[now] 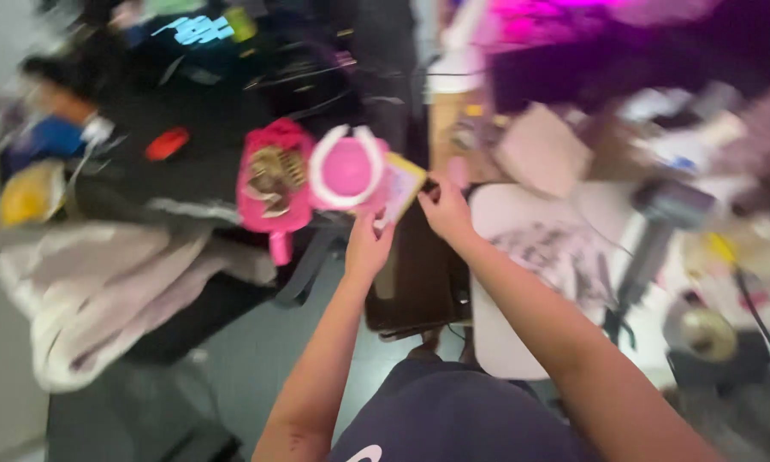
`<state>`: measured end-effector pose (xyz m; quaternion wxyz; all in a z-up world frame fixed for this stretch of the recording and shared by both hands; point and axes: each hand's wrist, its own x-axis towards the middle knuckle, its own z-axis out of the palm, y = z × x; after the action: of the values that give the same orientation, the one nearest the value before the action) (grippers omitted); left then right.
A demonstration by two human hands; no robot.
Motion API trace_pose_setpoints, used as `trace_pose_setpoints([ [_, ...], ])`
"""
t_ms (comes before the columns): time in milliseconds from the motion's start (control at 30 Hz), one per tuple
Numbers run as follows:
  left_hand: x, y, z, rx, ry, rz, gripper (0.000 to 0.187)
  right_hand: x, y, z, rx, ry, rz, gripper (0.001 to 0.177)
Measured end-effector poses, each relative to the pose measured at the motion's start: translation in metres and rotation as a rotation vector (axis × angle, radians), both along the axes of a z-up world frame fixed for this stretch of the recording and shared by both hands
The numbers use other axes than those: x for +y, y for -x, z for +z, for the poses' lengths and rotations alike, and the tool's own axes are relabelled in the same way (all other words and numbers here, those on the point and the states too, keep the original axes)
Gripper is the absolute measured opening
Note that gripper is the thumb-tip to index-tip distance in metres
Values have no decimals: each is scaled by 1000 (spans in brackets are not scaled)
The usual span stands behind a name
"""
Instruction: Organizing hair accessories, skincare products, and other beauty items into various storage containers and moving them between two desks.
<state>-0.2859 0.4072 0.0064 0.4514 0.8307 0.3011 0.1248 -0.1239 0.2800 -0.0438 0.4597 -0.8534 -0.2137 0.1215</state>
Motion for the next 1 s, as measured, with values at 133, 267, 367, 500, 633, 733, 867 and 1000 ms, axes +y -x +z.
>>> trace_pose_setpoints([
  [133, -74, -54, -4, -40, 30, -299, 37, -116, 8, 43, 2, 74, -186, 34],
  [267, -174, -102, 6, 60, -17, -636, 36, -237, 7, 34, 0, -32, -510, 31],
  [367, -249, -123, 20, 22, -48, -878, 35, -339, 15, 5, -206, 31, -771, 25],
  [500, -327, -133, -4, -60, -118, -1124, 35, -429, 47, 30, -545, 636, -977, 30],
  [633, -366, -130, 1, 57, -80, -1197, 39, -479, 68, 1, -65, 628, -729, 46],
  [733, -375, -132, -14, 97, -79, -1213, 47, -476, 75, -4, 34, 793, -704, 12],
  [867, -367, -147, -46, 171, 61, -1032, 54, -435, 66, 47, -140, 278, -798, 16],
  [1000, -349, -168, -67, 284, 937, -728, 47, -387, 57, 97, -188, -27, -576, 19],
])
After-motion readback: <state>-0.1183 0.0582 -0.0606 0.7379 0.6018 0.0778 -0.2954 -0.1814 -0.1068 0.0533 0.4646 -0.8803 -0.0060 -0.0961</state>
